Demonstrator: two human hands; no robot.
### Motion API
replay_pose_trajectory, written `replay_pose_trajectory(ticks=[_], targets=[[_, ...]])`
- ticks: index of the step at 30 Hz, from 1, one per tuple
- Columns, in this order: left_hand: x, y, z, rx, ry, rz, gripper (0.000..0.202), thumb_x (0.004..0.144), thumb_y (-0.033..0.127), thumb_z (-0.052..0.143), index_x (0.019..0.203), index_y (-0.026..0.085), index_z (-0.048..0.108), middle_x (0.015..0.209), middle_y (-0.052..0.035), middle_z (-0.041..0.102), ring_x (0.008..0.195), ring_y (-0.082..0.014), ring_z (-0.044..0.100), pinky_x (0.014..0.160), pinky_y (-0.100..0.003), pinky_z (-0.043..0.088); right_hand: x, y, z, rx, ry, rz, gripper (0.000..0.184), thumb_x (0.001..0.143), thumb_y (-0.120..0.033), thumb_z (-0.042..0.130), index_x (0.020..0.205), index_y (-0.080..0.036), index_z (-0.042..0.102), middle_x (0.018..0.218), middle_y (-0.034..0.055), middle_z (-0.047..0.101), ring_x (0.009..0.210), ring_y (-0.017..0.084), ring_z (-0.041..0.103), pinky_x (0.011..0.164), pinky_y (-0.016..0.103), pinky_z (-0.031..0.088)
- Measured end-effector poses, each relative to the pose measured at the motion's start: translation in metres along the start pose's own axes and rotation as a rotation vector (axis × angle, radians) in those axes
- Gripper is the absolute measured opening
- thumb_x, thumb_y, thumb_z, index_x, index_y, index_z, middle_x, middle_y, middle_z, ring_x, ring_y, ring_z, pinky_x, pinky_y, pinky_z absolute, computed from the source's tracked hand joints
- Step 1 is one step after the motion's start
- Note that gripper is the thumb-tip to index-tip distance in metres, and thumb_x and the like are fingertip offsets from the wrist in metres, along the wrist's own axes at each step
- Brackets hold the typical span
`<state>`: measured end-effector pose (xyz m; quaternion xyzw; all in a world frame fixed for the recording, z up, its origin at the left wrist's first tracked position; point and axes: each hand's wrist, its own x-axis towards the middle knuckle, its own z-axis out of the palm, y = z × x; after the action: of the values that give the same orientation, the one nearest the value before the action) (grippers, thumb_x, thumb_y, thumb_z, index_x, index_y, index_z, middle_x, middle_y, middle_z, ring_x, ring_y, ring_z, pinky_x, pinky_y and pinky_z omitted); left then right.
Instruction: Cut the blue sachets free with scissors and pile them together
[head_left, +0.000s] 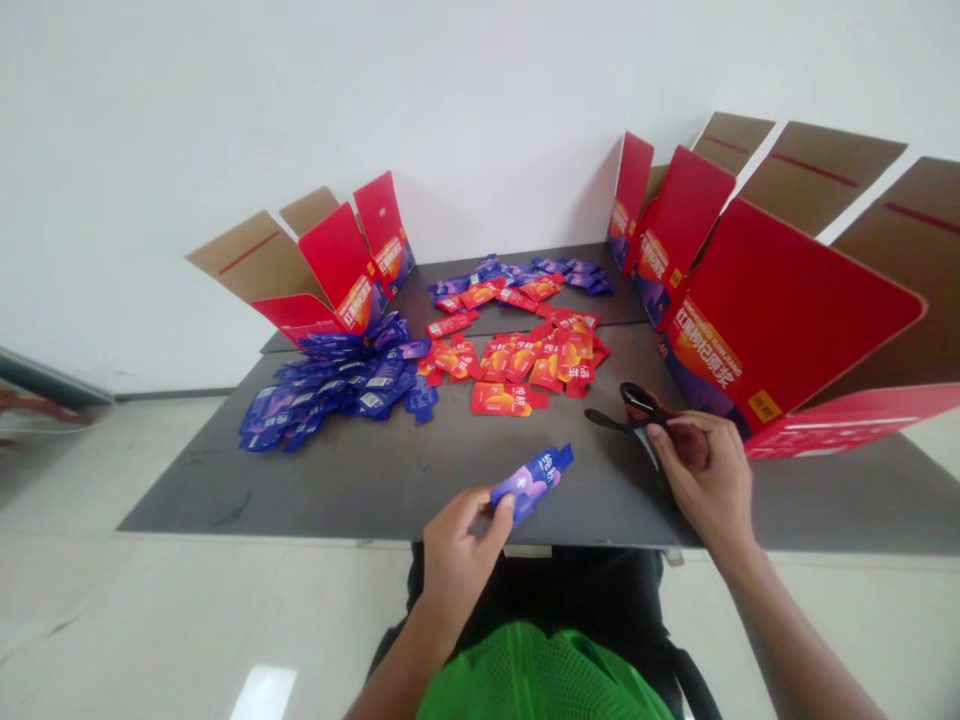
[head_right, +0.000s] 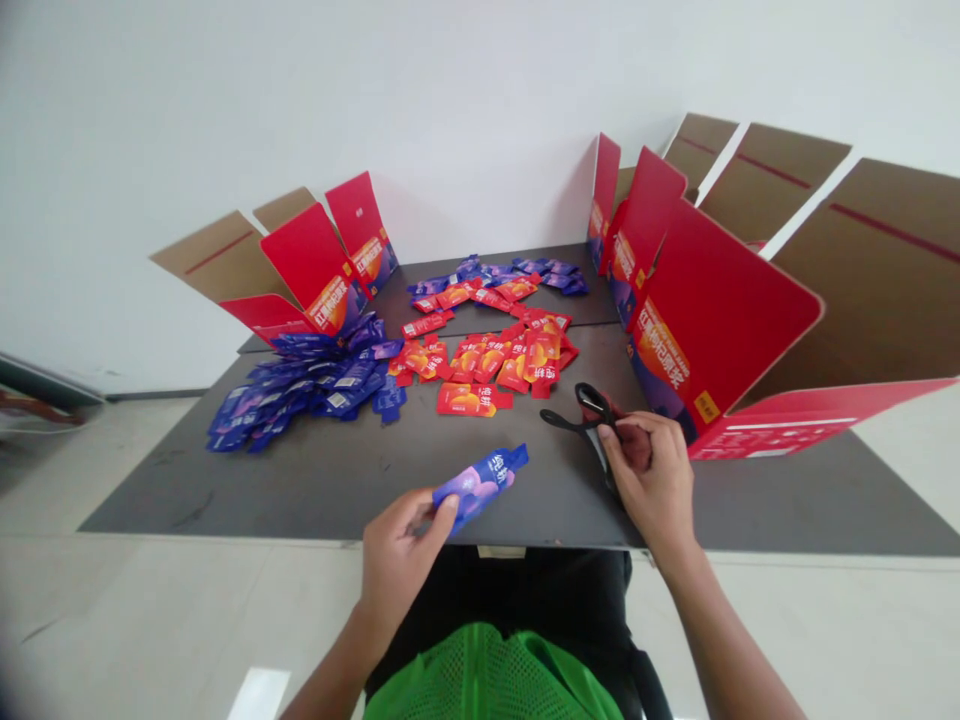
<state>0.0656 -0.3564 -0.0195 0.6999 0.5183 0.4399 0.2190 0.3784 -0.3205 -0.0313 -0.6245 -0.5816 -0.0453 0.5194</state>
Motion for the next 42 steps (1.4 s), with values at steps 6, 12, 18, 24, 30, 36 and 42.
replay_pose_trajectory(ticks=[6, 12, 18, 24, 30, 36, 42], targets=[[0.002, -0.016, 0.012, 0.022, -0.128, -0.274, 0.038, 0.098, 0.043, 0.065, 0.128, 0.020, 0.060, 0.076, 0.0032, 0.070, 0.068, -0.0153, 0.069, 0.066, -0.025, 0.054, 0.000, -0.002, -0.001, -0.011, -0.025, 0.000, 0.025, 0.093, -0.046, 0.071, 0.101, -0.024, 0.063, 0.102, 0.0071, 0.065, 0.098, 0.026, 0.063, 0.087, 0.041, 0.051], [-0.005, -0.019, 0.005, 0.419, -0.242, 0.031, 0.061, 0.093, 0.056, 0.069, 0.140, 0.019, 0.057, 0.079, -0.0006, 0.064, 0.075, -0.0212, 0.064, 0.072, -0.034, 0.054, -0.001, 0.001, 0.002, -0.032, -0.096, -0.014, 0.024, 0.094, -0.044, 0.071, 0.102, -0.023, 0.063, 0.104, 0.0072, 0.066, 0.099, 0.025, 0.063, 0.086, 0.039, 0.051], [-0.025, -0.034, -0.009, 0.468, -0.214, 0.506, 0.046, 0.095, 0.046, 0.070, 0.135, 0.022, 0.065, 0.123, -0.0132, 0.065, 0.111, -0.0277, 0.063, 0.094, -0.041, 0.053, 0.002, -0.030, 0.006, 0.010, -0.118, -0.026, 0.019, 0.095, -0.039, 0.070, 0.103, -0.023, 0.062, 0.105, 0.0076, 0.064, 0.101, 0.025, 0.063, 0.087, 0.040, 0.052], [-0.034, -0.045, -0.011, 0.377, -0.275, 0.575, 0.031, 0.102, 0.025, 0.063, 0.133, 0.020, 0.066, 0.132, -0.0090, 0.070, 0.126, -0.0243, 0.060, 0.108, -0.042, 0.043, -0.030, -0.112, 0.043, 0.223, -0.484, -0.209, 0.016, 0.099, -0.028, 0.066, 0.113, -0.025, 0.058, 0.116, 0.0076, 0.065, 0.110, 0.024, 0.062, 0.095, 0.040, 0.053], [-0.039, -0.043, -0.009, 0.434, -0.265, 0.531, 0.028, 0.103, 0.026, 0.062, 0.131, 0.025, 0.068, 0.133, -0.0054, 0.072, 0.125, -0.0218, 0.063, 0.102, -0.040, 0.037, -0.026, -0.084, 0.060, -0.003, -0.543, -0.269, 0.015, 0.101, -0.029, 0.062, 0.114, -0.023, 0.059, 0.115, 0.0095, 0.065, 0.109, 0.027, 0.061, 0.094, 0.045, 0.051], [-0.045, -0.048, -0.003, 0.406, -0.221, 0.490, 0.029, 0.102, 0.024, 0.064, 0.130, 0.026, 0.069, 0.132, -0.0051, 0.073, 0.126, -0.0223, 0.063, 0.102, -0.041, 0.034, -0.003, -0.088, 0.044, -0.014, -0.310, -0.174, 0.015, 0.103, -0.034, 0.060, 0.113, -0.023, 0.057, 0.116, 0.0112, 0.064, 0.110, 0.028, 0.060, 0.096, 0.047, 0.050], [-0.043, -0.044, -0.005, 0.378, -0.287, 0.433, 0.023, 0.103, 0.022, 0.061, 0.120, 0.028, 0.074, 0.119, -0.0042, 0.076, 0.123, -0.0241, 0.062, 0.101, -0.043, 0.034, -0.050, -0.131, 0.066, 0.121, -0.591, -0.261, 0.017, 0.101, -0.030, 0.063, 0.116, -0.025, 0.058, 0.119, 0.0095, 0.065, 0.110, 0.026, 0.060, 0.094, 0.043, 0.052]])
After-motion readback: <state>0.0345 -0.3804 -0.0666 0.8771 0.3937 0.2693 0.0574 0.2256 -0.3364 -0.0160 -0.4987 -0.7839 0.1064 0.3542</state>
